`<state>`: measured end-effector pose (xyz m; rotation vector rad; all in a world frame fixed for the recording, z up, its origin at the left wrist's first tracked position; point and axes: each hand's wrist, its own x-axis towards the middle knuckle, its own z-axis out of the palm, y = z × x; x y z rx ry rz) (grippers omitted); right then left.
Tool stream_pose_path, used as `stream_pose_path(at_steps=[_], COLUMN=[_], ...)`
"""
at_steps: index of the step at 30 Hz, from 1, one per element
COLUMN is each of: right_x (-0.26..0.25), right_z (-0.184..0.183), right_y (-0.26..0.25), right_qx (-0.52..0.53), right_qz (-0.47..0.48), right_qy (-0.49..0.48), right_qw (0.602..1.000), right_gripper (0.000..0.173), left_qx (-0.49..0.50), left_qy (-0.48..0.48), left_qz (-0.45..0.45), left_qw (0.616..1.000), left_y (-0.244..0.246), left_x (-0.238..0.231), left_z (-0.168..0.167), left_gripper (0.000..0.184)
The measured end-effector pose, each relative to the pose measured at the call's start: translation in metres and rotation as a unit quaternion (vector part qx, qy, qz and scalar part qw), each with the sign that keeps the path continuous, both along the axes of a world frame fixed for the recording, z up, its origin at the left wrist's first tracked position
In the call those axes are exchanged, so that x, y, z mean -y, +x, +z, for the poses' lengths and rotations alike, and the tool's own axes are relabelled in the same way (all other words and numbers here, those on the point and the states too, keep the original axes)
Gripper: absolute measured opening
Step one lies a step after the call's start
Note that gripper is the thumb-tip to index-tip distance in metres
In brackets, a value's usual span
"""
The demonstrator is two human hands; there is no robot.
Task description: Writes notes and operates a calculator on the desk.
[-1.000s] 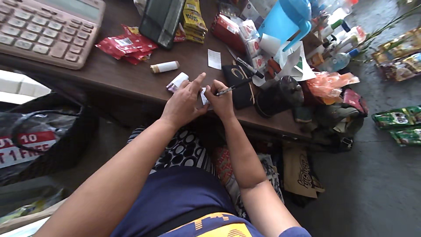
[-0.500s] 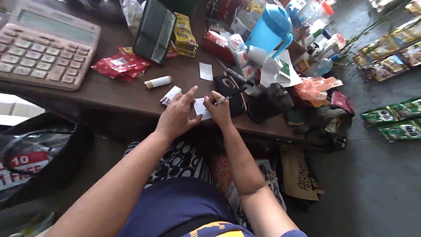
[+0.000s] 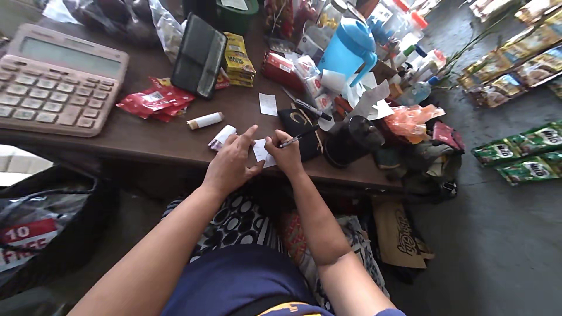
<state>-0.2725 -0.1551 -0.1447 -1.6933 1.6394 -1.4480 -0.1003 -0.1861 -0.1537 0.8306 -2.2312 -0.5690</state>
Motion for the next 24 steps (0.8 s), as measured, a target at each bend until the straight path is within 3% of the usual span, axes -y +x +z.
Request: stream_pose_path(at_steps=[9, 14, 19, 22, 24], right_x=[-0.0027, -0.0026, -0.0034, -0.0022, -0.0001], right_z=[0.0008, 0.0012, 0.0000, 0.0036, 0.0046], right_y=[0.0013, 0.0033, 0.0058, 0.0049, 0.0034], right_qx=[0.017, 0.042, 0.010, 0.048, 0.094], right_qz=[-0.017, -0.025, -0.018, -0.031, -0.054], right_qy=[-0.011, 0.010, 0.000, 0.012, 0.013], right_qw=[1.000, 0.999, 1.000, 0.998, 0.994], right_gripper=[0.032, 0.024, 0.024, 0.022, 0.025], left_qx=[0.005, -0.001, 0.006, 0.020, 0.025], left_qy=[-0.007, -0.025, -0.008, -0.023, -0.040], left_qz=[-0.003, 0.008, 0.012, 0.013, 0.008], left_qw=[1.000, 1.000, 1.000, 0.999, 0.999], left_y=[0.0014, 0.0011, 0.0022, 0.0026, 0.0029], left_x=[-0.0006, 0.0032, -0.0013, 0.0007, 0.0029], left_z=[0.0018, -0.0059, -0.0024, -0.0019, -0.0031], left_gripper=[0.084, 0.078, 0.074, 0.063, 0.046])
